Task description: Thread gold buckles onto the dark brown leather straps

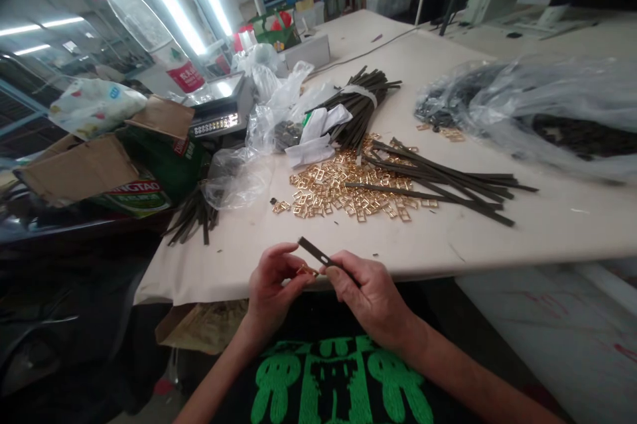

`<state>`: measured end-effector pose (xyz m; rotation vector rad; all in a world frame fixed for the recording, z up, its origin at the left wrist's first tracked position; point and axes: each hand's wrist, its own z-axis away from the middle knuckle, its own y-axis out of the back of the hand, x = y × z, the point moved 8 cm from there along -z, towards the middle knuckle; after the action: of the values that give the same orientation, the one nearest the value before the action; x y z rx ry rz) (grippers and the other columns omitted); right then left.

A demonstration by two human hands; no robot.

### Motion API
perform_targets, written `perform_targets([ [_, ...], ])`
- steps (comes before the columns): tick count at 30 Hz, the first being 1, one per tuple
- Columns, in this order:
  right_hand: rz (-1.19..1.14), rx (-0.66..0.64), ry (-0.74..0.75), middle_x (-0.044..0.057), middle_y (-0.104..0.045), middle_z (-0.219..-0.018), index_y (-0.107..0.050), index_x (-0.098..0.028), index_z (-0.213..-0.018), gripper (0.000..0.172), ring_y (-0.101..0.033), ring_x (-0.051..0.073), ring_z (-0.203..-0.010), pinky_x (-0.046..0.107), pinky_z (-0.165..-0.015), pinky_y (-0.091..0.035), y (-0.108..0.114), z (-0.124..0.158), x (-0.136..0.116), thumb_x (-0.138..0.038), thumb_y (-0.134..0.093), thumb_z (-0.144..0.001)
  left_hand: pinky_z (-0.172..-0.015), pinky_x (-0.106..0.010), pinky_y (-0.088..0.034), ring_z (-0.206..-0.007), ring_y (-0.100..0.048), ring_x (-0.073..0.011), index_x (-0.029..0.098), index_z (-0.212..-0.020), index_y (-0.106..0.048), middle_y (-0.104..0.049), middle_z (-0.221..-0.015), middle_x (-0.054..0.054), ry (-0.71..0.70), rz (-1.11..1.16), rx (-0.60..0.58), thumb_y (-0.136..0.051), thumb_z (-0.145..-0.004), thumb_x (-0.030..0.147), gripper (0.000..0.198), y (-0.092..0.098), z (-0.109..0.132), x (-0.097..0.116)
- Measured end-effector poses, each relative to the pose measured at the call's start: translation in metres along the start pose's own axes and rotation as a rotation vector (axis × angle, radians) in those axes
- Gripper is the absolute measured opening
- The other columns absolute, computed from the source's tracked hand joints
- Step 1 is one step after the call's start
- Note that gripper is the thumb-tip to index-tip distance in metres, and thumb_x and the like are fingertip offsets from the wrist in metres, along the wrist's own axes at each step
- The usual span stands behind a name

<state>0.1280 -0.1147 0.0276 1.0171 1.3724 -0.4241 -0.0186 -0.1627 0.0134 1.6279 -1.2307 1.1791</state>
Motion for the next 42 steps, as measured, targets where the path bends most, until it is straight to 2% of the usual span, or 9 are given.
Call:
perform_targets([
  [7,0.140,-0.031,-0.020,-0.002,-0.056,-0.055,-0.065,-0.020,-0.080,0.030,-0.052,0.013,-0.050,0.024,-0.050,-0.040,0.001,0.015,0.003,-0.031,-0.042,-0.096,-0.059,-0.021,-0.054,-0.061,-0.064,-0.0107,0.019,-0.088,-0.061,-0.067,-0.070,0.003,0.114,-0.018,0.159,-0.078,-0.073,0.021,0.024,0.021,0.000,-0.010],
  [13,0.274,-0.047,0.008,-0.001,-0.060,-0.058,-0.060,-0.021,-0.070,0.028,-0.055,0.014,-0.054,0.024,-0.052,-0.039,-0.007,0.017,0.003,-0.029,-0.046,-0.093,-0.060,-0.023,-0.056,-0.063,-0.064,-0.0122,0.019,-0.087,-0.062,-0.068,-0.070,0.002,0.121,0.013,0.198,-0.078,-0.074,0.024,0.022,0.022,0.000,-0.011],
  [17,0.317,-0.039,-0.001,-0.002,-0.059,-0.059,-0.059,-0.021,-0.070,0.028,-0.055,0.013,-0.054,0.024,-0.053,-0.038,-0.009,0.016,0.005,-0.028,-0.045,-0.093,-0.063,-0.025,-0.057,-0.067,-0.067,-0.0135,0.020,-0.088,-0.062,-0.069,-0.074,0.001,0.050,-0.066,0.203,-0.076,-0.076,0.024,0.019,0.021,0.001,-0.005],
  [23,0.270,-0.005,-0.021,-0.003,-0.057,-0.057,-0.060,-0.020,-0.074,0.029,-0.054,0.013,-0.052,0.024,-0.053,-0.038,-0.012,0.016,0.004,-0.029,-0.042,-0.096,-0.066,-0.026,-0.056,-0.073,-0.066,-0.0143,0.021,-0.086,-0.066,-0.069,-0.080,-0.001,-0.194,-0.281,0.208,-0.071,-0.082,0.020,0.007,0.018,0.003,0.015],
  [28,0.201,0.009,0.005,-0.003,-0.054,-0.055,-0.058,-0.021,-0.076,0.029,-0.054,0.014,-0.053,0.024,-0.052,-0.039,-0.014,0.011,-0.003,-0.030,-0.040,-0.096,-0.072,-0.030,-0.056,-0.084,-0.066,-0.0176,0.020,-0.080,-0.067,-0.069,-0.088,-0.005,-0.191,-0.216,0.237,-0.069,-0.084,0.020,0.004,0.016,0.004,0.013],
  [33,0.148,0.017,0.038,-0.004,-0.052,-0.056,-0.053,-0.022,-0.074,0.028,-0.052,0.014,-0.054,0.025,-0.054,-0.039,-0.016,0.006,-0.004,-0.029,-0.038,-0.097,-0.071,-0.028,-0.054,-0.077,-0.066,-0.0162,0.020,-0.079,-0.068,-0.070,-0.081,-0.002,-0.198,-0.278,0.119,-0.070,-0.084,0.021,0.006,0.001,0.004,0.018],
  [37,0.074,0.015,0.010,-0.004,-0.052,-0.057,-0.049,-0.022,-0.070,0.030,-0.051,0.013,-0.054,0.025,-0.056,-0.039,-0.018,0.003,0.004,-0.030,-0.039,-0.098,-0.070,-0.027,-0.053,-0.074,-0.066,-0.0153,0.021,-0.088,-0.070,-0.071,-0.081,-0.003,-0.262,-0.328,0.022,-0.065,-0.088,0.022,0.005,-0.007,0.006,0.027],
  [39,0.031,0.005,-0.014,-0.004,-0.052,-0.057,-0.048,-0.022,-0.069,0.032,-0.051,0.012,-0.055,0.025,-0.057,-0.039,-0.020,0.002,0.008,-0.031,-0.038,-0.099,-0.071,-0.026,-0.054,-0.075,-0.066,-0.0148,0.021,-0.092,-0.070,-0.072,-0.083,-0.003,-0.240,-0.320,0.023,-0.062,-0.090,0.020,0.008,-0.007,0.007,0.023],
  [42,-0.019,0.007,-0.045,-0.005,-0.050,-0.057,-0.047,-0.022,-0.068,0.034,-0.049,0.012,-0.054,0.025,-0.056,-0.038,-0.022,0.004,0.013,-0.032,-0.038,-0.099,-0.073,-0.027,-0.056,-0.077,-0.068,-0.0147,0.022,-0.100,-0.066,-0.072,-0.087,-0.002,-0.101,-0.212,0.083,-0.065,-0.088,0.019,0.013,-0.003,0.010,0.004],
])
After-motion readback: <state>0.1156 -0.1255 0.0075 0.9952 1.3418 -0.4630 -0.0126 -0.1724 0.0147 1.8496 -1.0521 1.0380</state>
